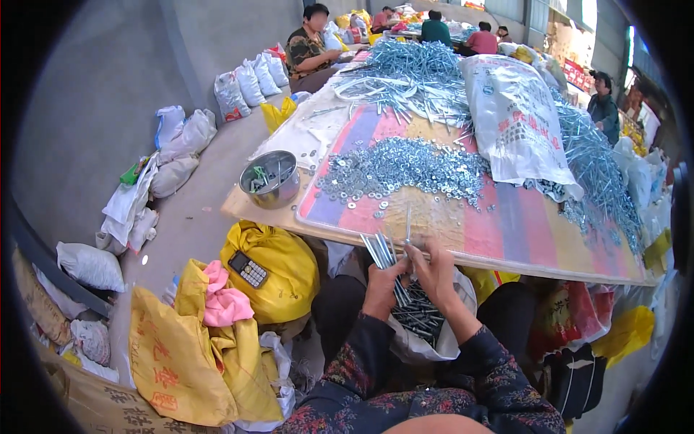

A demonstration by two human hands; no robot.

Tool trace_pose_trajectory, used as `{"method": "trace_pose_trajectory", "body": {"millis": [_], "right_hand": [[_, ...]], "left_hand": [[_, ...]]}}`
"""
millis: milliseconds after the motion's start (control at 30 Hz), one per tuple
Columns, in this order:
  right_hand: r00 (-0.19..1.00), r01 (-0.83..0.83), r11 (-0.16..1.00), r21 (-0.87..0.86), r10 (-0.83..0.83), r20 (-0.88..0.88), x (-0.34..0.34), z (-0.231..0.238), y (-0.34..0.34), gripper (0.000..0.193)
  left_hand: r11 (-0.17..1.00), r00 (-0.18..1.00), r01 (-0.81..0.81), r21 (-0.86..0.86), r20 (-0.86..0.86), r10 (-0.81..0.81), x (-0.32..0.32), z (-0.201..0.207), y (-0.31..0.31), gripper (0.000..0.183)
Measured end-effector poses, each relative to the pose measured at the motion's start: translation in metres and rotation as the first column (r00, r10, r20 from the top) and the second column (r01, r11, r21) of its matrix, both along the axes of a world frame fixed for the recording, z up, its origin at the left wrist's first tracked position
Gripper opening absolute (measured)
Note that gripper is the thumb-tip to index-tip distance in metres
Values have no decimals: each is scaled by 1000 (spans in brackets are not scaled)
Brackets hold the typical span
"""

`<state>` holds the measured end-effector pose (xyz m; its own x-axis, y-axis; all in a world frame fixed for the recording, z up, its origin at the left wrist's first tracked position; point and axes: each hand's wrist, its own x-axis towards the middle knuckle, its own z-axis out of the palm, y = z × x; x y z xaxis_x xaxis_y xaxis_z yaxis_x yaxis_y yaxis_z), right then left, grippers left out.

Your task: Assembling washers onto metal bolts at a workstation.

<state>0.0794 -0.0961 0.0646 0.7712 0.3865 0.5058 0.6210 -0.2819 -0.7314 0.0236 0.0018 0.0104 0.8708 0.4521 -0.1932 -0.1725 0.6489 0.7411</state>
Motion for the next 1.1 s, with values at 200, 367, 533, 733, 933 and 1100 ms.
{"method": "trace_pose_trajectory", "body": {"millis": [200,367,533,733,933,1100], "right_hand": [[916,-191,981,39,164,366,-27,21,-11,15],[993,99,965,-242,-80,85,34,-20,-10,25],[857,-284,956,-81,290,426,-52,22,-7,19],[977,17,977,-212,29,211,-2,-10,-7,38],[893,-357,934,-33,351,282,-40,6,-4,42],[932,312,938,152,-333,145,116,62,4,39]], "left_hand": [[988,988,-113,-103,97,123,2,-6,0,13],[1000,1000,-4,11,-14,4,5,-1,-9,15],[970,978,-203,-129,11,207,9,7,-15,15],[998,998,58,-15,3,-58,6,-9,2,23],[277,751,-469,839,213,626,-8,-11,-36,12],[992,997,-66,-103,-45,62,-4,-1,6,16]]}}
